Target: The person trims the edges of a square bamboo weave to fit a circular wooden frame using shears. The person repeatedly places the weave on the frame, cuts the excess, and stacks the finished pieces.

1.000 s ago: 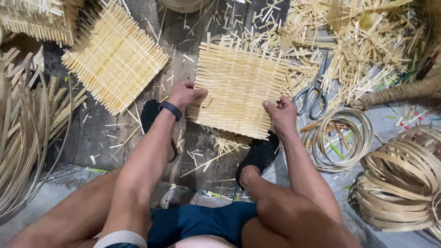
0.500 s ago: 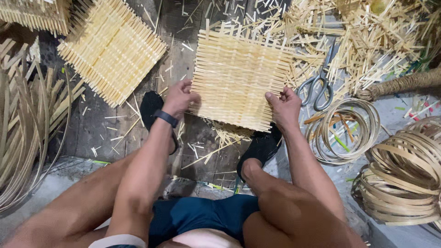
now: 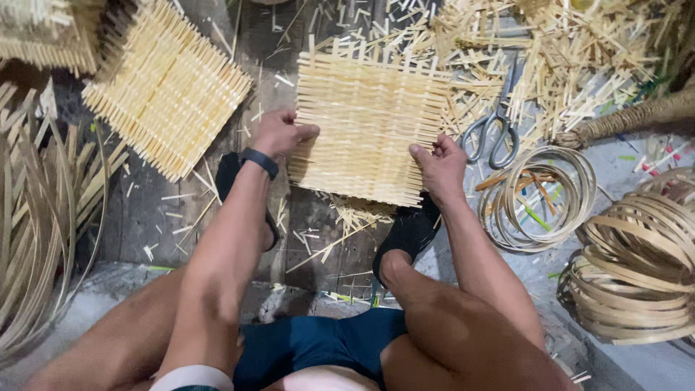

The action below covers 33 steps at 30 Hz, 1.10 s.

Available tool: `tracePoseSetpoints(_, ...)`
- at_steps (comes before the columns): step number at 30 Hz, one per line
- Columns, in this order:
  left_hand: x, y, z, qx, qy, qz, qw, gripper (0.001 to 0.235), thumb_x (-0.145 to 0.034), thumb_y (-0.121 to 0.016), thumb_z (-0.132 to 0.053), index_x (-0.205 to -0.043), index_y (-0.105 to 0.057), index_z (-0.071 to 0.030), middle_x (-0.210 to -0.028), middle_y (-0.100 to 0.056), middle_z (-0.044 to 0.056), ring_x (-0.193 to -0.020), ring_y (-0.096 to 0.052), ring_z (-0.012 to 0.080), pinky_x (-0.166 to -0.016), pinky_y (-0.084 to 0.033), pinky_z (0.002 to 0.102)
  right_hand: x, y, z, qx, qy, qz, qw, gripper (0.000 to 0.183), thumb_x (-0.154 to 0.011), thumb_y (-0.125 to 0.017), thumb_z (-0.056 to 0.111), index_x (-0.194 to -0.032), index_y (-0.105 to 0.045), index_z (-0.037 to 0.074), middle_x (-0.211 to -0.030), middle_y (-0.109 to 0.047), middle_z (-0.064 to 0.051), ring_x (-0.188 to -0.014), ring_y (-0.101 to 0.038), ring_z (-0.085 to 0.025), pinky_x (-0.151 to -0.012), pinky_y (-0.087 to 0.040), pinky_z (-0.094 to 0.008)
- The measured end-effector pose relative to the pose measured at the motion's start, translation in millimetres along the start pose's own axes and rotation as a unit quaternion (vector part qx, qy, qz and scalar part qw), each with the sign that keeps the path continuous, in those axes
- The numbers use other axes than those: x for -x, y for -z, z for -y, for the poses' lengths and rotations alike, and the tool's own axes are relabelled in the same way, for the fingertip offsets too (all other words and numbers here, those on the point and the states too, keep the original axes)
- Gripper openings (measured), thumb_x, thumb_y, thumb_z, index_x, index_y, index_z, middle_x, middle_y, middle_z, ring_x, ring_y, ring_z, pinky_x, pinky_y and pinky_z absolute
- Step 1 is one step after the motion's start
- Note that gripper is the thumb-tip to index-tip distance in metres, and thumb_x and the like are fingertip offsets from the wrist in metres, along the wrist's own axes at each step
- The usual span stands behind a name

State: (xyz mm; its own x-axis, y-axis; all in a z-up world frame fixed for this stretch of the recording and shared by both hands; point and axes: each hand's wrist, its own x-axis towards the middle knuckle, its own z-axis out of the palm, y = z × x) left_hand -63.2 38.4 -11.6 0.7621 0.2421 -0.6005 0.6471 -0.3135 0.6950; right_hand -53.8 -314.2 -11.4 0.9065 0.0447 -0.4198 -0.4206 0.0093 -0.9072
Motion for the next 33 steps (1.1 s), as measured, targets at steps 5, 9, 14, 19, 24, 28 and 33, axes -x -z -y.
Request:
tracePoseSetpoints(5, -4, -4, 6, 0.087, 0.037, 0.012, 0.995, 0.035, -0.071, -0.091, -0.018, -0.099, -0.078, -0.003, -0.092, -0.077, 0.002, -0.077, -0.068, 0.0093, -0.072, -0.056, 0.026, 2, 4, -8, 0.015, 0.013, -0.010, 1.000, 0.024, -0.089, -0.078, 0.004, -0.110, -0.068, -0.002, -0.103, -0.075, -0.007, -0.087, -0.069, -0.009, -0.078, -0.058, -0.025)
tracePoseSetpoints(9, -5, 4, 13, 0.020, 0.006, 0.010, 1.000, 0.030, -0.078, -0.093, -0.014, -0.099, -0.077, 0.001, -0.092, -0.073, 0.003, -0.078, -0.063, 0.0115, -0.070, -0.053, 0.029, -1, -1, -11, 0.032, 0.030, -0.020, 0.999, 0.035, -0.085, -0.081, 0.007, -0.115, -0.065, -0.001, -0.103, -0.075, -0.006, -0.090, -0.071, -0.010, -0.079, -0.059, -0.025)
tracePoseSetpoints(14, 0, 2, 14, 0.176, 0.021, -0.017, 0.984, 0.034, -0.074, -0.091, -0.002, -0.101, -0.071, 0.002, -0.094, -0.073, 0.007, -0.078, -0.070, 0.0138, -0.071, -0.060, 0.029, 14, 47, 0, 0.104, 0.077, -0.151, 0.980, 0.046, -0.081, -0.086, 0.010, -0.121, -0.063, 0.002, -0.095, -0.068, -0.002, -0.085, -0.068, -0.011, -0.078, -0.058, -0.026)
tracePoseSetpoints(19, 7, 4, 1, 0.209, 0.049, -0.009, 0.977, 0.034, -0.077, -0.088, 0.000, -0.105, -0.069, 0.003, -0.093, -0.073, 0.006, -0.077, -0.071, 0.0154, -0.067, -0.059, 0.029, 55, 165, 6, 0.370, 0.115, -0.280, 0.879, 0.040, -0.081, -0.090, 0.018, -0.111, -0.067, 0.006, -0.105, -0.066, -0.012, -0.095, -0.067, -0.024, -0.086, -0.056, -0.035)
tracePoseSetpoints(24, 11, 4, -3, 0.144, 0.059, -0.055, 0.986, 0.067, -0.076, -0.091, -0.011, -0.131, -0.055, 0.001, -0.109, -0.066, 0.010, -0.088, -0.067, 0.0188, -0.069, -0.055, 0.032, 81, 208, -32, 0.495, 0.057, -0.208, 0.842, 0.029, -0.080, -0.086, 0.025, -0.098, -0.072, 0.007, -0.093, -0.070, -0.015, -0.088, -0.067, -0.032, -0.078, -0.052, -0.041)
tracePoseSetpoints(28, 11, 15, 11, 0.088, 0.004, -0.143, 0.986, 0.095, -0.074, -0.096, -0.022, -0.147, -0.039, 0.001, -0.124, -0.062, 0.016, -0.107, -0.065, 0.0199, -0.088, -0.057, 0.034, 96, 208, -42, 0.439, 0.114, -0.233, 0.860, 0.016, -0.093, -0.077, 0.019, -0.101, -0.072, 0.006, -0.088, -0.070, -0.015, -0.080, -0.069, -0.034, -0.073, -0.053, -0.040)
tracePoseSetpoints(33, 24, 48, 21, 0.047, -0.141, -0.221, 0.964, 0.087, -0.088, -0.096, -0.023, -0.149, -0.041, 0.004, -0.132, -0.057, 0.018, -0.111, -0.062, 0.0217, -0.096, -0.054, 0.038, 130, 225, 22, 0.411, 0.091, -0.285, 0.861, 0.017, -0.096, -0.074, 0.019, -0.108, -0.077, 0.008, -0.075, -0.072, -0.008, -0.063, -0.065, -0.018, -0.061, -0.051, -0.033)
